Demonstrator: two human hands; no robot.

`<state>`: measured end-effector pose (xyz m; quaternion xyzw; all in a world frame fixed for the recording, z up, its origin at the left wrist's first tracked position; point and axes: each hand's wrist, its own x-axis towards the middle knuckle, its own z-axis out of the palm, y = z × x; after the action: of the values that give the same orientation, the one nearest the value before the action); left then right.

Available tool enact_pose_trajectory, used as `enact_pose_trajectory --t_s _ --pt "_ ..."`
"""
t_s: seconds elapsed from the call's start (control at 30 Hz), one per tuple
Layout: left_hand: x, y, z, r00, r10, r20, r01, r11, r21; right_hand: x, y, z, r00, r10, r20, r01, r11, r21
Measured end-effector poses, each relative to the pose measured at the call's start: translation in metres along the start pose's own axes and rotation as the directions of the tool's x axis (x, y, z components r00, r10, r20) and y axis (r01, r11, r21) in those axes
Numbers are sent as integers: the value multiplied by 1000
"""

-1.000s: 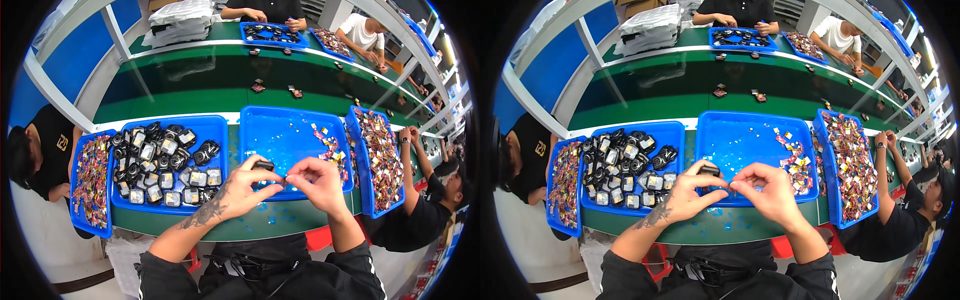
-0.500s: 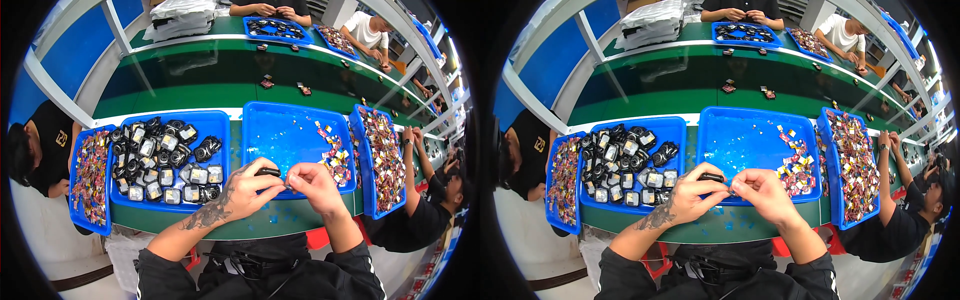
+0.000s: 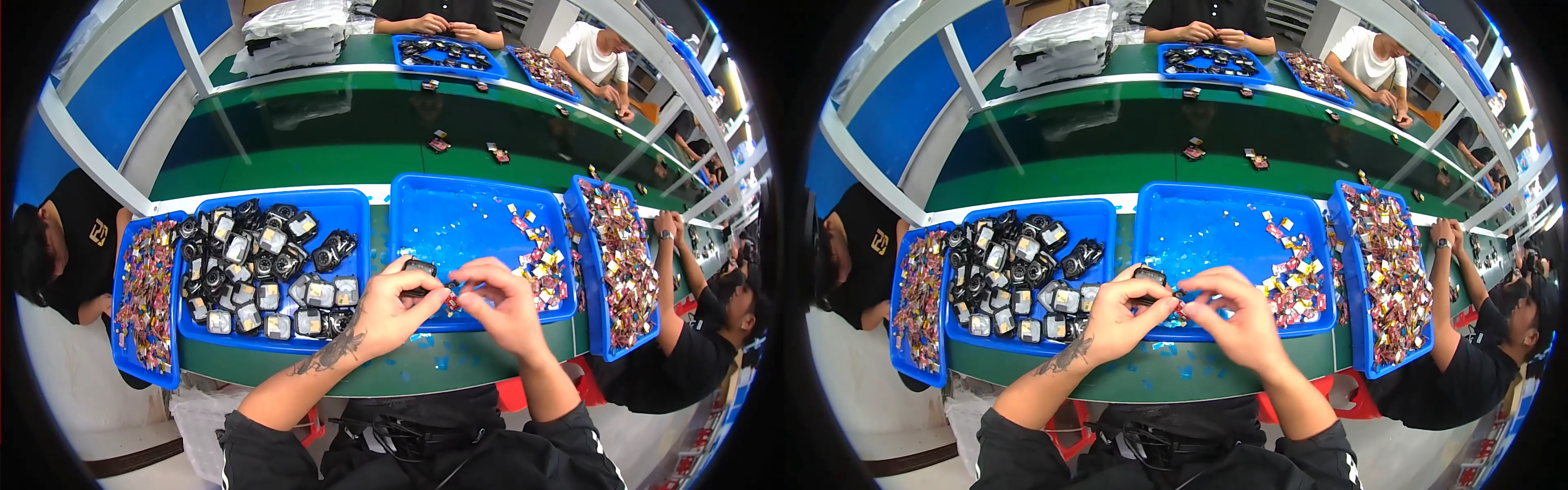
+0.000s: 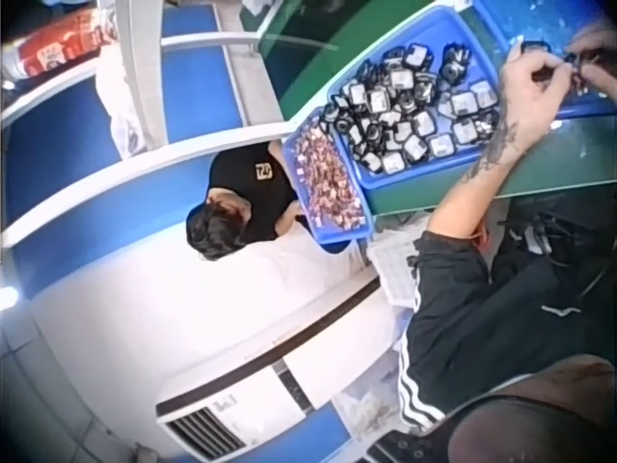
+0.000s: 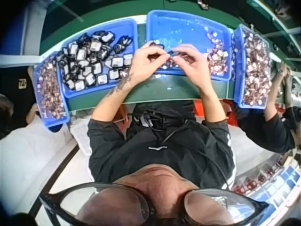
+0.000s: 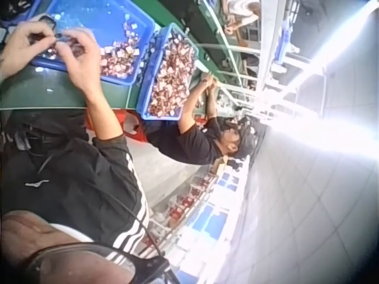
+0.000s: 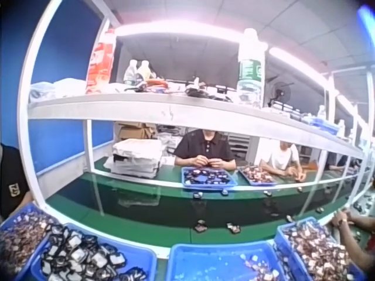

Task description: Assembling small electronic components, possibly car keys or remote controls, at an industrial assembly line.

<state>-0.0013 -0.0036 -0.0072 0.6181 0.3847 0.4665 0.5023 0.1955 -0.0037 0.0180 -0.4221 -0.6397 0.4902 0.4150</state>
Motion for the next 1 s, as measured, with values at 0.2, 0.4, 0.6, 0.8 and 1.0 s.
enact_pose_trajectory --t_s 0.2,0.4,0.6,0.8,1.0 --pt "1 0 5 998 -55 5 56 998 -32 1 12 25 969 16 -248 67 944 322" --pt "9 -5 -16 984 -105 -141 92 991 -101 3 14 2 989 89 -119 -42 935 352" --pt "13 6 -22 967 -204 -149 203 979 -24 -2 20 4 978 208 -20 -184 903 389" --pt "13 2 -33 985 -169 -23 170 979 112 -10 20 10 979 200 48 -201 875 441" --pt "11 3 -12 920 -390 -26 350 852 -389 -11 17 17 977 214 -14 -187 884 428"
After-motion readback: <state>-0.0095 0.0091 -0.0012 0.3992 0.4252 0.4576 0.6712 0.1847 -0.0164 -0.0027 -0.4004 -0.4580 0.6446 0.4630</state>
